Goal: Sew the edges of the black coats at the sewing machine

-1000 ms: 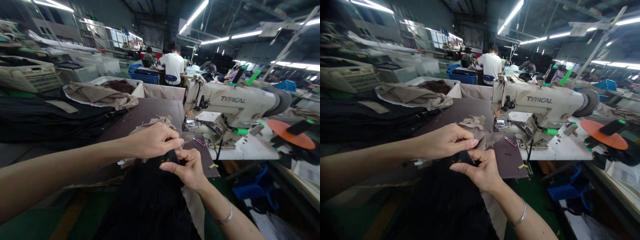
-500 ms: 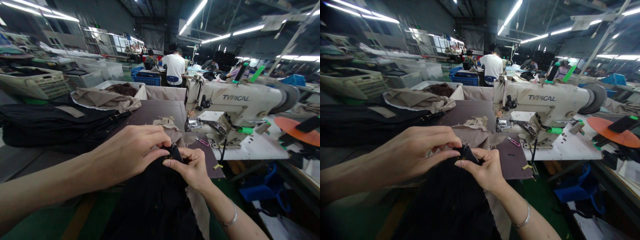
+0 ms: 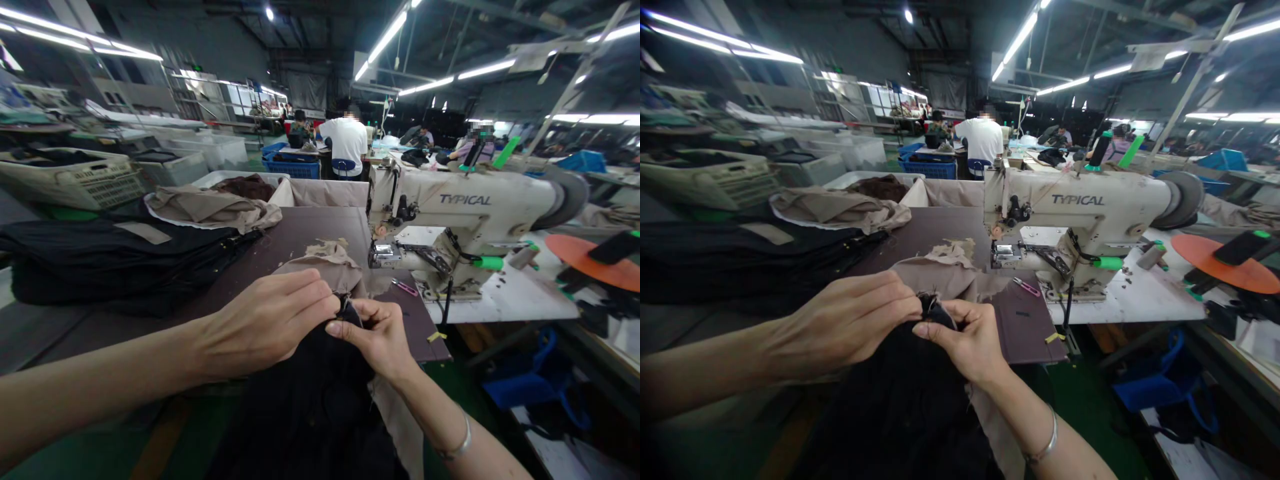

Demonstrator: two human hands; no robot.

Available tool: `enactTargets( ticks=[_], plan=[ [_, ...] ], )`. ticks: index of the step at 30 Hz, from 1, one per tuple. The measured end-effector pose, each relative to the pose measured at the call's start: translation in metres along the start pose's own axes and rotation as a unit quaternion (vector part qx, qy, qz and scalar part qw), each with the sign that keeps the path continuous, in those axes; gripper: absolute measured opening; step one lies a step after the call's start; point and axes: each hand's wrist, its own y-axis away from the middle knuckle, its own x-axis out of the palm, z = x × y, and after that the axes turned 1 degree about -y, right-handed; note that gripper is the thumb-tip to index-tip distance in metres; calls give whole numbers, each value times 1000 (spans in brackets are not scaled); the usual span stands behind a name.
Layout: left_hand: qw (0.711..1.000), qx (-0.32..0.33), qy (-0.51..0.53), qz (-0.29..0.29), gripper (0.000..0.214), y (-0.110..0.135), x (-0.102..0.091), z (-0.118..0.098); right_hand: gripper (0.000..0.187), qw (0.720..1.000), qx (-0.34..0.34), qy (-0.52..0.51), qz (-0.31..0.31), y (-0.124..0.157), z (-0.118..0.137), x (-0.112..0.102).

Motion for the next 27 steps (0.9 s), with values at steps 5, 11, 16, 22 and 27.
enactTargets(
  ticks=[5,11,16,22,27],
  plan=[
    [986,-149,48,53,6,-15,-13,-7,15,996,-52,67,-11,1,3,0],
    [1000,-22,15,1,17,-21,-7,-12,22,991,-92,91,16,0,8,-2],
    [998,-3,-54,22,20,-32,-7,-12,36,985,-124,116,24,-2,8,-3],
    [964,-240,65,90,23,-52,-5,-10,33,979,-143,145,4,-5,6,-6],
    [956,-219,160,112,19,-51,-15,1,32,986,-112,125,14,-4,4,-13]
  ],
)
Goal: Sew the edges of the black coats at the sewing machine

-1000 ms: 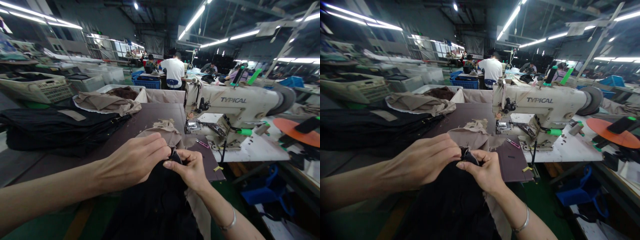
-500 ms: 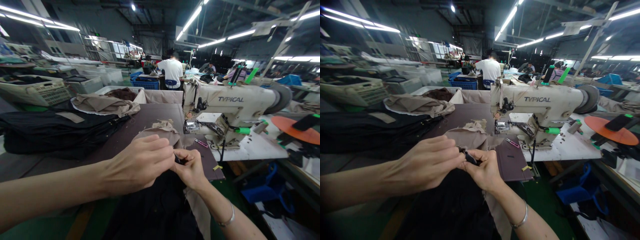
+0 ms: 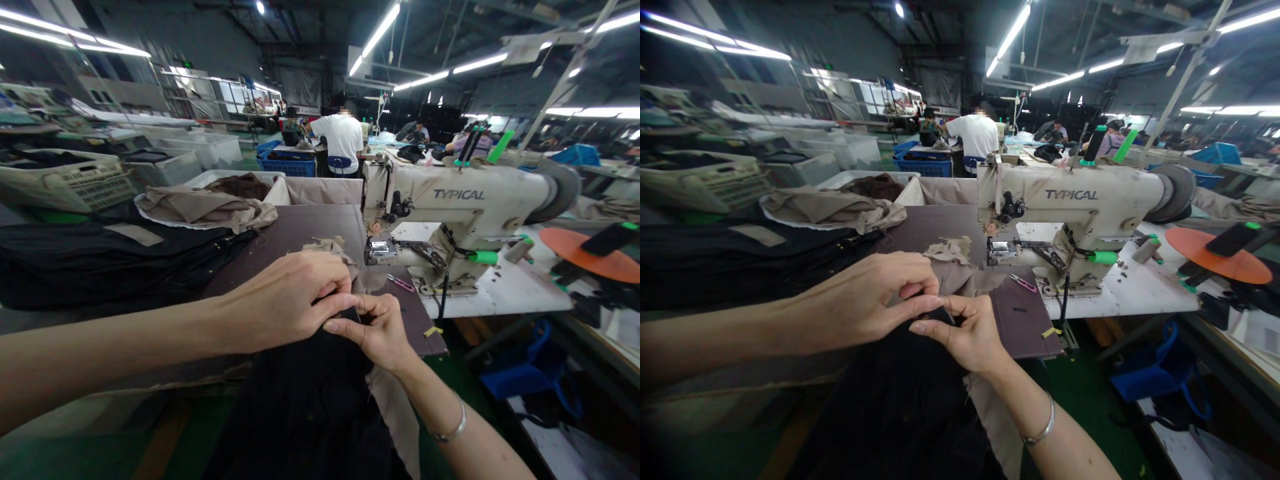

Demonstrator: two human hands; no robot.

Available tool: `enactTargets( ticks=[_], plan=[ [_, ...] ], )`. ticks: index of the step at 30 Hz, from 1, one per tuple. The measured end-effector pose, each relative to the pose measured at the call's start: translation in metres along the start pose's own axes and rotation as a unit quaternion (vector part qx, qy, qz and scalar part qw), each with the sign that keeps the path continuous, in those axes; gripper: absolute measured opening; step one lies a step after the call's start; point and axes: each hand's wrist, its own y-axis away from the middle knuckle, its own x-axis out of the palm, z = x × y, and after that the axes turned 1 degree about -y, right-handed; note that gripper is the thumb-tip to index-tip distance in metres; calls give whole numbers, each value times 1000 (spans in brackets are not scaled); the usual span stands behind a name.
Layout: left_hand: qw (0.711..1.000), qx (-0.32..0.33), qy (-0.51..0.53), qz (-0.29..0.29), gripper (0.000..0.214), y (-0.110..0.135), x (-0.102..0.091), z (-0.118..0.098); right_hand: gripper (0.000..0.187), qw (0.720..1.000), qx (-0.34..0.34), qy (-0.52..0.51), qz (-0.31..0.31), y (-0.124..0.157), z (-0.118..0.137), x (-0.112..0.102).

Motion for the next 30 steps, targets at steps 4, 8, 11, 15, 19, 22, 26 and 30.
enactTargets(
  ticks=[4,8,11,15,19,22,26,30],
  plan=[
    [999,21,2,40,8,11,-15,6,28,998,29,-49,18,2,-1,-1],
    [1000,-10,-4,26,8,18,-15,2,29,997,42,-61,19,2,0,2],
    [1000,-6,-9,-2,9,21,-6,-1,31,996,49,-66,16,2,0,3],
    [989,113,-73,-67,19,26,6,2,31,995,51,-81,6,3,-1,2],
    [993,93,-42,-52,15,27,4,3,31,997,47,-64,13,3,1,3],
    [997,65,-9,-39,6,20,-1,-2,32,999,24,-38,27,2,2,3],
    [998,35,-1,-42,17,2,2,-7,33,1000,-13,7,17,0,1,1],
    [998,-51,40,-9,25,-17,5,-4,43,1000,-15,12,1,1,-2,-1]
  ],
)
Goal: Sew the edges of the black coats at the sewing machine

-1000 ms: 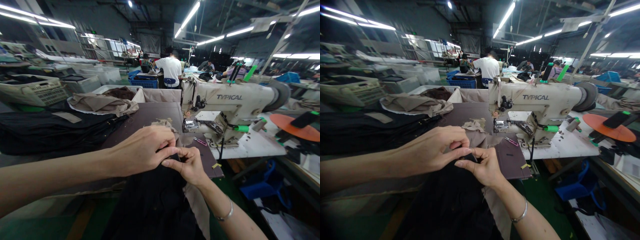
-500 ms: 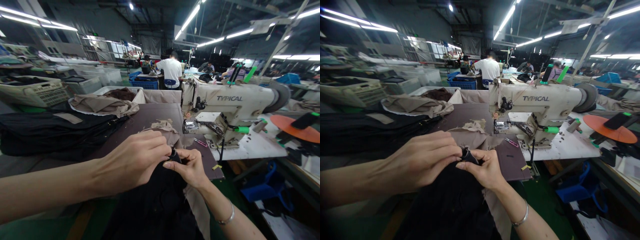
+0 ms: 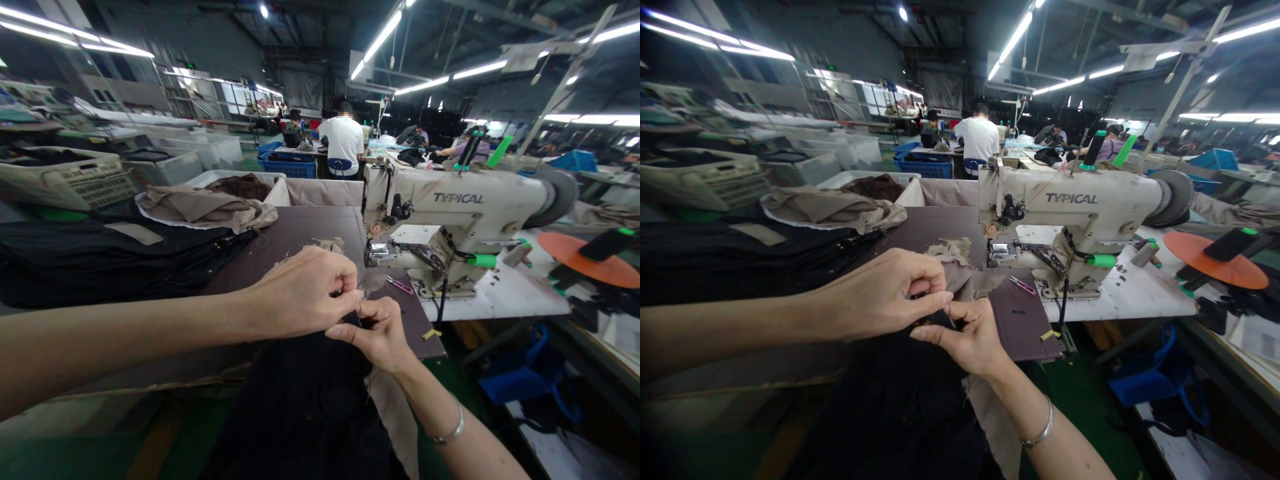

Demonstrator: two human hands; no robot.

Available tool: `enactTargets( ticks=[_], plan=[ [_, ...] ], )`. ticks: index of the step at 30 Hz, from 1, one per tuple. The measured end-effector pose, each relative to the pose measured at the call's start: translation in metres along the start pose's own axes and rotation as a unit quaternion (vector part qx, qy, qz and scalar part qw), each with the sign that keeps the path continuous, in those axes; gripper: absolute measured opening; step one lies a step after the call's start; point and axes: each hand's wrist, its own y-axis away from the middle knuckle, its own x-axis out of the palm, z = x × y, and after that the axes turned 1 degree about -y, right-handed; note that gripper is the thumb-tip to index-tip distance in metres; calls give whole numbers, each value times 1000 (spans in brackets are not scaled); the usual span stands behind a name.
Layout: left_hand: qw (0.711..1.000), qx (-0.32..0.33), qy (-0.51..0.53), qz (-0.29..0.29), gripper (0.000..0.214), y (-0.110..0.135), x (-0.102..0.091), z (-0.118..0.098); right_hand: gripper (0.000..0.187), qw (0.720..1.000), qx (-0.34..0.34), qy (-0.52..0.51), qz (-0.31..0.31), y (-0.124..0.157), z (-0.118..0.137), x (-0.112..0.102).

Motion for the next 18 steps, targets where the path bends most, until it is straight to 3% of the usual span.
enactTargets(
  ticks=[5,11,15,18],
  plan=[
    [986,16,88,144,30,-1,-19,7,43,1000,22,-11,9,2,0,-3],
    [998,50,-24,32,9,28,-24,6,38,999,29,-13,13,4,0,-3],
    [996,60,-72,4,6,37,-16,4,35,1000,18,-12,6,4,2,-1],
    [986,105,-119,-55,9,40,-11,2,28,1000,4,-25,0,3,3,-1]
  ],
)
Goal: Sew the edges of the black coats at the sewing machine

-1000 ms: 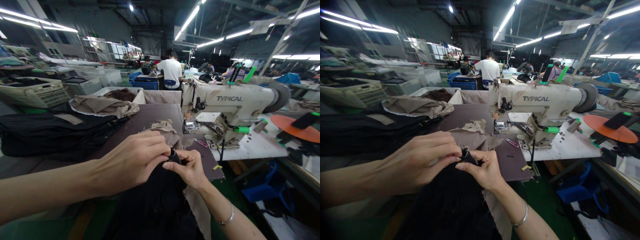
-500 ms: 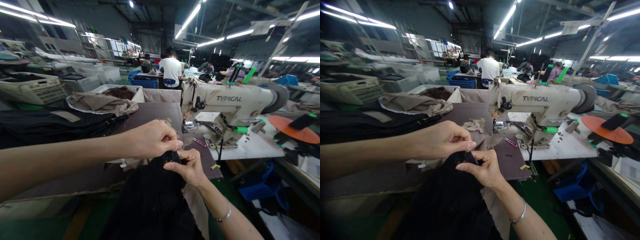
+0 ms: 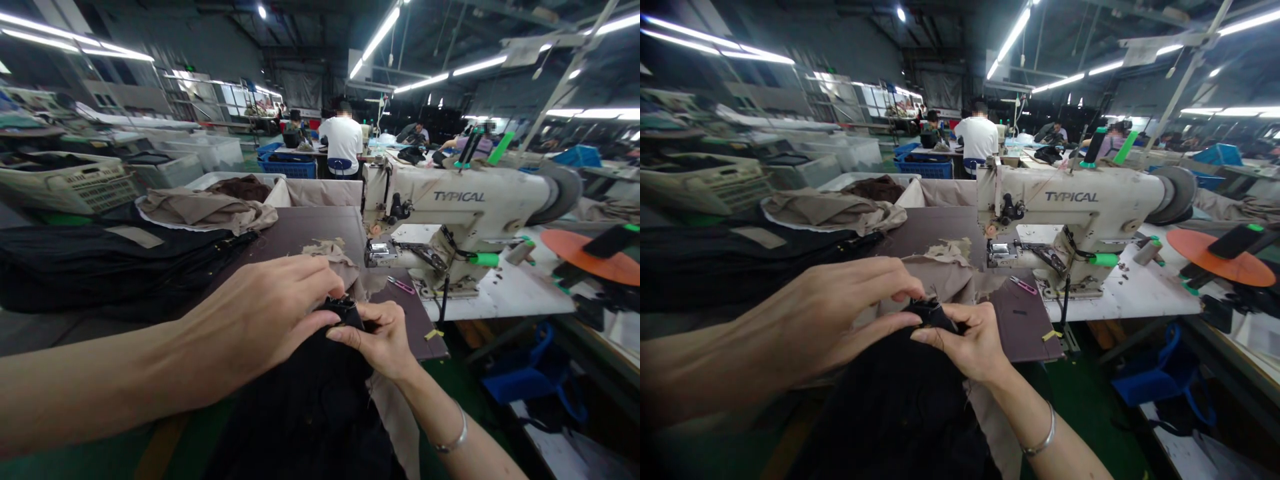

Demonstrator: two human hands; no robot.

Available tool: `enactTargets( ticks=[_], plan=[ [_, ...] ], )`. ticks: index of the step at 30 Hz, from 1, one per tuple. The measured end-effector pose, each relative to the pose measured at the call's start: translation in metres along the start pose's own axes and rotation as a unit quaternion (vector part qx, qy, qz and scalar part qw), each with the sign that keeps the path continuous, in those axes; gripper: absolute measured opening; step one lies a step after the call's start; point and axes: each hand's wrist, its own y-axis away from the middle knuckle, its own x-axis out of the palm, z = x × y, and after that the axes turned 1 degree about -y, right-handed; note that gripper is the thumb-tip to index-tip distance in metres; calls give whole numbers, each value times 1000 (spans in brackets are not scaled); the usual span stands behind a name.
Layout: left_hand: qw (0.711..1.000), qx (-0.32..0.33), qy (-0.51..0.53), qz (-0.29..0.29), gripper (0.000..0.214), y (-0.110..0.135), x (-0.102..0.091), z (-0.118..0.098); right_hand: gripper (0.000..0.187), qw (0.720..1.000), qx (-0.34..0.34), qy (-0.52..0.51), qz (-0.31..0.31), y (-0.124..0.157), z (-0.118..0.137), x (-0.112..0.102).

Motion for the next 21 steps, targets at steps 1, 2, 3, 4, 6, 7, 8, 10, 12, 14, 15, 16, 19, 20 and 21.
enactTargets(
  ticks=[1,2,3,4,6,7,8,10,12,14,15,16,19,20,21],
  plan=[
    [1000,14,-12,-12,10,1,1,-1,26,1000,-4,-1,-1,0,0,0],
    [999,25,-18,-14,11,2,2,-1,24,1000,-6,1,-1,0,0,0],
    [999,31,-18,-8,11,3,3,-1,23,1000,-7,7,-3,1,1,1],
    [999,29,-13,1,11,4,3,-1,22,1000,-7,15,-6,1,1,1],
    [1000,5,0,11,9,5,4,-1,21,1000,-5,25,-11,2,1,2],
    [1000,-13,6,13,8,6,5,-1,20,1000,-6,25,-13,3,1,3],
    [999,-32,12,16,7,6,6,0,19,1000,-7,24,-14,3,0,4],
    [997,-61,27,25,4,6,8,0,17,1000,-11,16,-16,3,-1,5],
    [996,-67,45,26,5,6,11,-1,17,1000,-6,4,-19,4,-3,5],
    [997,-51,49,4,8,7,15,-2,18,1000,6,-9,-21,4,-5,6],
    [998,-37,43,-12,10,8,17,-3,18,1000,11,-14,-22,4,-6,6],
    [999,-22,32,-28,11,9,19,-3,18,999,17,-18,-21,3,-6,6],
    [998,25,-15,-60,11,13,25,-3,21,999,28,-40,-14,3,-6,5],
    [996,41,-30,-69,10,14,27,-2,22,998,30,-49,-10,3,-5,5],
    [995,55,-44,-76,10,16,28,-1,22,998,31,-57,-7,3,-5,5]
  ],
)
